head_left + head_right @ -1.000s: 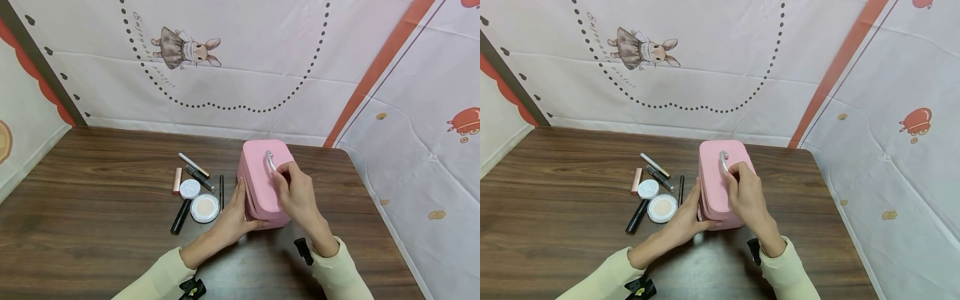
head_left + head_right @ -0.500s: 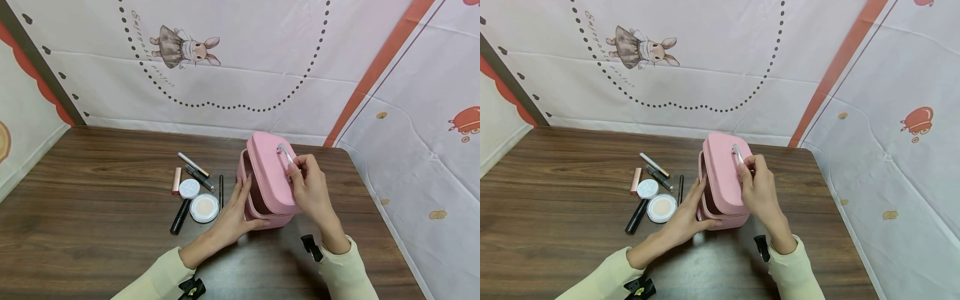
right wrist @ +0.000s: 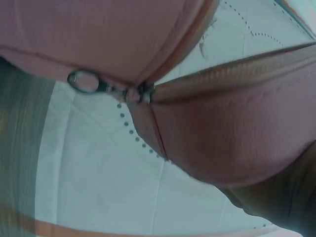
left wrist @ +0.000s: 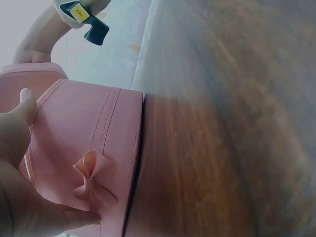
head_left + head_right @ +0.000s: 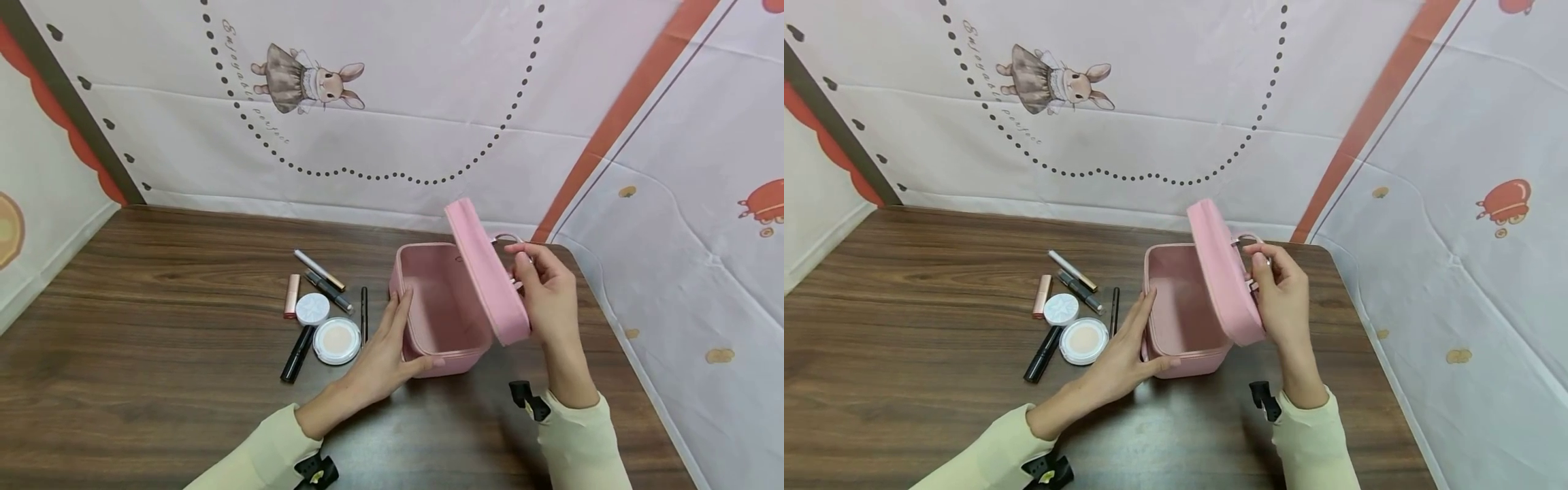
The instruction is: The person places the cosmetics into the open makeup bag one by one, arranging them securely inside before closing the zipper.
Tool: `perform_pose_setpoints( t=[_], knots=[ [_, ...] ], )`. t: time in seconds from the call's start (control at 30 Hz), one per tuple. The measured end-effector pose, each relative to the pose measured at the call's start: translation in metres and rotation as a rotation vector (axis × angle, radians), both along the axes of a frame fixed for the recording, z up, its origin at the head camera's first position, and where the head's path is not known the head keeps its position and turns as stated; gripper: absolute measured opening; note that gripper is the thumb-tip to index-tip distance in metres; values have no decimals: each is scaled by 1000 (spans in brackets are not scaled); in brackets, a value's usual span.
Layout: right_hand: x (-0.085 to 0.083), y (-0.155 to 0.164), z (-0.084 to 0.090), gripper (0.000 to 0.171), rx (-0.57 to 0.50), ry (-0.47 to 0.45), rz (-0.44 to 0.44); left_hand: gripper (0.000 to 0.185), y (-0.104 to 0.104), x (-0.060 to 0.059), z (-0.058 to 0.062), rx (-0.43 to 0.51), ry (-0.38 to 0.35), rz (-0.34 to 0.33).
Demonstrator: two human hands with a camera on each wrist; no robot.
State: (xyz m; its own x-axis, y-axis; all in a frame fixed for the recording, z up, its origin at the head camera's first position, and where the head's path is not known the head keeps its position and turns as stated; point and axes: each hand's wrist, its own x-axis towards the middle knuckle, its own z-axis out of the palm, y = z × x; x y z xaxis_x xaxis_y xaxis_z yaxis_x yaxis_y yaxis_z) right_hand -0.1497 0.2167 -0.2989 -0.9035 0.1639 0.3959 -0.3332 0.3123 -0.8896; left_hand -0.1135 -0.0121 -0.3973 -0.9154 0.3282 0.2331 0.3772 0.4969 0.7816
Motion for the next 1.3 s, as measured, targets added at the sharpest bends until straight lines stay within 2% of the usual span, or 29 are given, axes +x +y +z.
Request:
perform_pose_setpoints(
  t=[0.13, 0.2, 0.27, 0.37, 0.43, 0.53, 0.63, 0.9, 1.07, 1.3],
  knots=[
    [2, 11, 1, 28, -169, -81, 17, 108, 1, 1, 0, -8, 4, 3],
    [2, 17, 2, 32, -286, -90, 87, 108, 1, 1, 0, -9, 6, 4],
    [2, 24, 3, 39, -355, -92, 179, 109, 1, 1, 0, -6, 4, 7],
    [2, 35, 6, 49, -375, -92, 333, 108, 0, 0, 1, -1, -5, 11],
    [3, 41, 7, 49, -340, -100, 417, 108, 0, 0, 1, 3, -10, 13],
    [5, 49, 9, 41, -295, -132, 476, 108, 0, 0, 0, 4, -16, 8],
    [7, 55, 10, 37, -281, -172, 494, 108, 1, 0, 1, 2, -17, 0],
    [10, 67, 2, 38, -438, -233, 505, 108, -1, -1, 6, -4, -46, -17],
    [10, 71, -3, 37, -494, -242, 510, 110, -3, -2, 8, 3, -51, -18],
    [8, 74, -7, 38, -508, -245, 480, 110, -11, -5, 9, 1, -25, -29]
  ],
)
